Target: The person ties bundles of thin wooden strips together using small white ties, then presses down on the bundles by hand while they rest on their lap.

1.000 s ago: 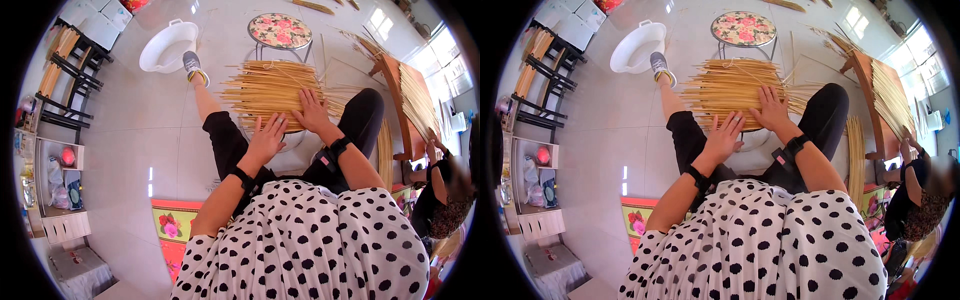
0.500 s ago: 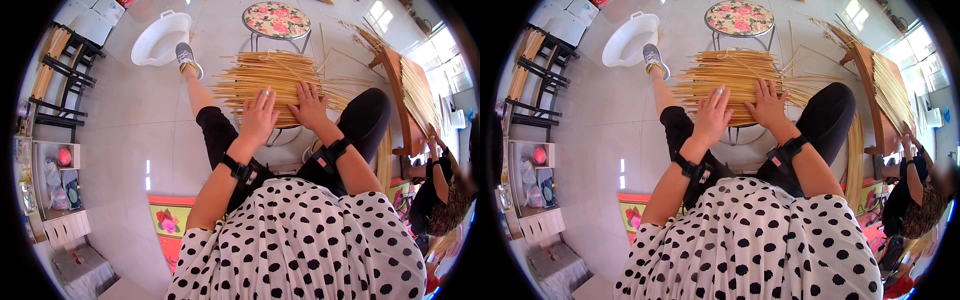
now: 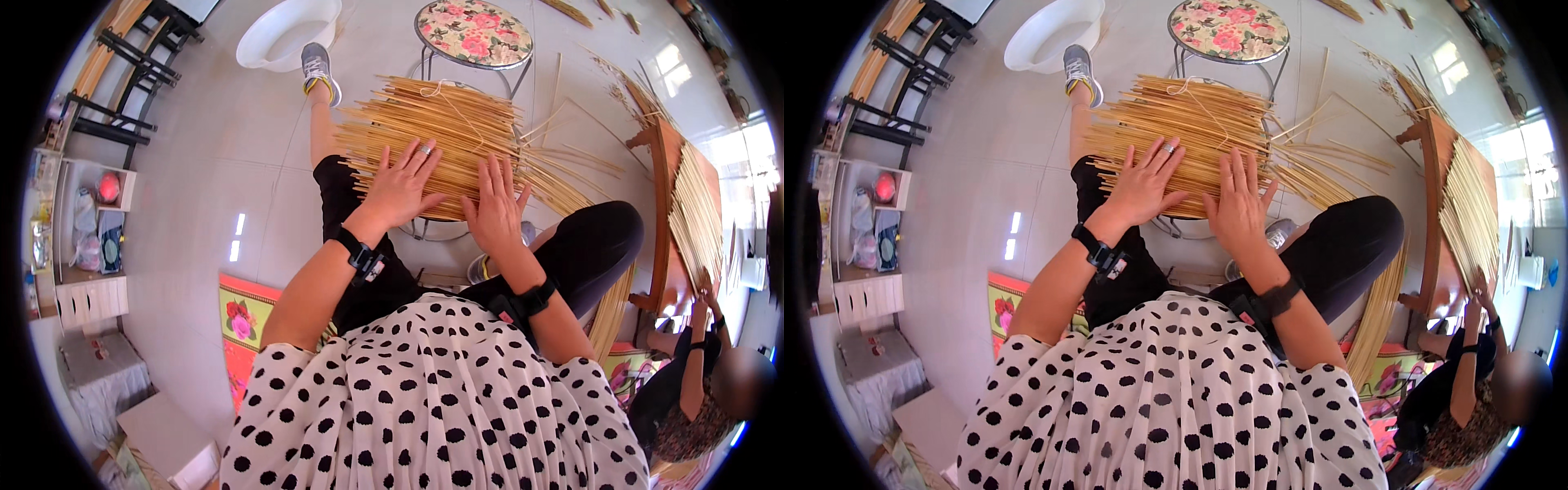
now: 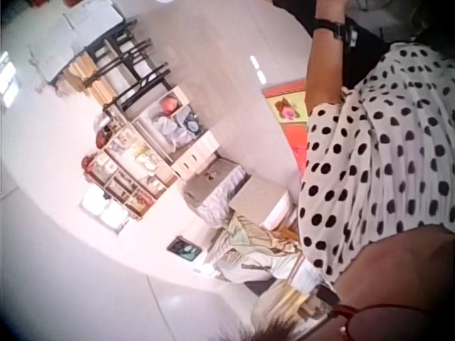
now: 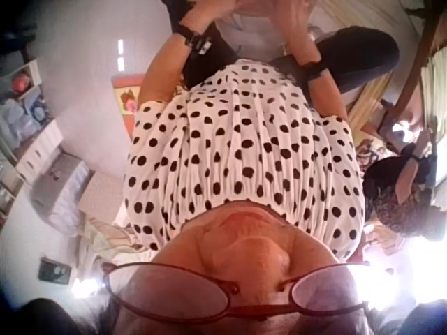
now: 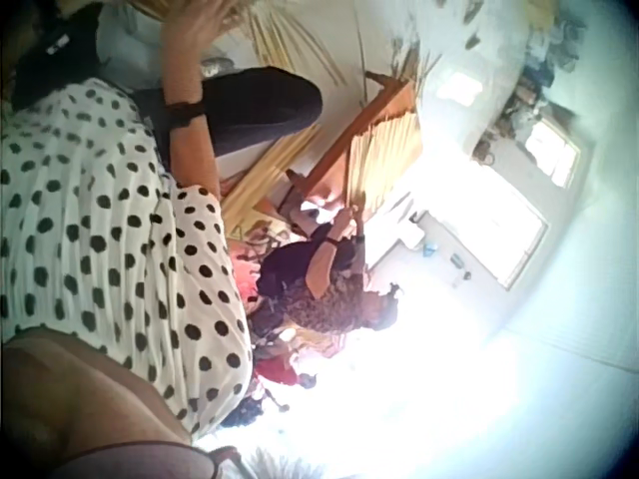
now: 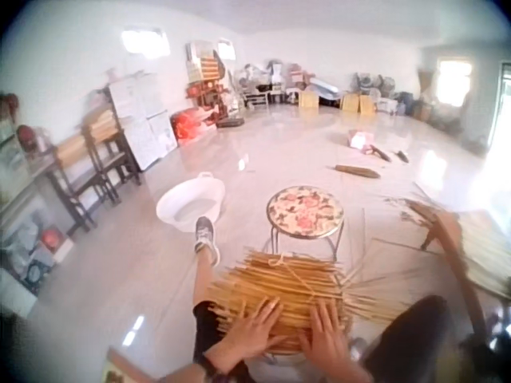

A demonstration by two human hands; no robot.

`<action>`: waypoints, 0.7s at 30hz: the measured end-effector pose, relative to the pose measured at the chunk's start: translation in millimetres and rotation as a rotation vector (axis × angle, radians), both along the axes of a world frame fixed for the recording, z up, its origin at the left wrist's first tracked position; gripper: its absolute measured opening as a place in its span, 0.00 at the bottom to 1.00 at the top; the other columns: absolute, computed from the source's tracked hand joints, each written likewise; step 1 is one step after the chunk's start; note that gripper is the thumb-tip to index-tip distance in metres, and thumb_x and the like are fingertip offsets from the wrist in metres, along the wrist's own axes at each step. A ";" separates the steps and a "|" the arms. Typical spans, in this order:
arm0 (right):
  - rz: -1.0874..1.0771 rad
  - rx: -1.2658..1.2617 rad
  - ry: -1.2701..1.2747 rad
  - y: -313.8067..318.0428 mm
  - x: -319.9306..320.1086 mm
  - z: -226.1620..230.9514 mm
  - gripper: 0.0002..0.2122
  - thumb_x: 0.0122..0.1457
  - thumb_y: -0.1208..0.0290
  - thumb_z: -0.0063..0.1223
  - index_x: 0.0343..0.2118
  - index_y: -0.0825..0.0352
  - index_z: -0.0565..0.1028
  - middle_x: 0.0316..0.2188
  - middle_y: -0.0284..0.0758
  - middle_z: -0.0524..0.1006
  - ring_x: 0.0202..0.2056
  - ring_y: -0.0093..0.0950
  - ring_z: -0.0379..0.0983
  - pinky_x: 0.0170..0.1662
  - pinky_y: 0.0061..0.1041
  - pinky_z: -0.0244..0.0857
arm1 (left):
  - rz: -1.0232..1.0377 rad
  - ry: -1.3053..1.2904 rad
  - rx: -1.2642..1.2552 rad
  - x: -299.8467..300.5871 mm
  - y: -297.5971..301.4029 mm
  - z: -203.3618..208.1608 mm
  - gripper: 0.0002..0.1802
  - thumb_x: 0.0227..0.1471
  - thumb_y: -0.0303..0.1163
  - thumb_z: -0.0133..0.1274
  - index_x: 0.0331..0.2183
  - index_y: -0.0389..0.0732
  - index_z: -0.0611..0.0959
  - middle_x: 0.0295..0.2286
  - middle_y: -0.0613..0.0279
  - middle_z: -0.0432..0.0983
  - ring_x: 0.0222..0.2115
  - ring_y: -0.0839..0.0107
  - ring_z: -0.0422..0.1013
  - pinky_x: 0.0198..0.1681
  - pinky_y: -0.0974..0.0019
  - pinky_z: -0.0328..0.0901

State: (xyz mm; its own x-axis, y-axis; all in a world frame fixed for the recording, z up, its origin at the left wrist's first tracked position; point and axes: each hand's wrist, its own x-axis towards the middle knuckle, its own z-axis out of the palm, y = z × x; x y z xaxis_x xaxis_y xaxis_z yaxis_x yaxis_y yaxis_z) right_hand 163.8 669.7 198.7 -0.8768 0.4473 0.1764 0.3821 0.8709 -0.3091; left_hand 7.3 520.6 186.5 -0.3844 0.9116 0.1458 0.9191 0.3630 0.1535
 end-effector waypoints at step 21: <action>0.114 0.045 -0.043 61.1 -77.3 -22.5 0.30 0.62 0.53 0.49 0.65 0.56 0.62 0.69 0.34 0.56 0.70 0.40 0.46 0.64 0.67 0.37 | -0.176 -0.143 -0.091 42.7 5.6 18.3 0.45 0.50 0.50 0.60 0.64 0.45 0.63 0.66 0.62 0.53 0.67 0.63 0.49 0.66 0.38 0.43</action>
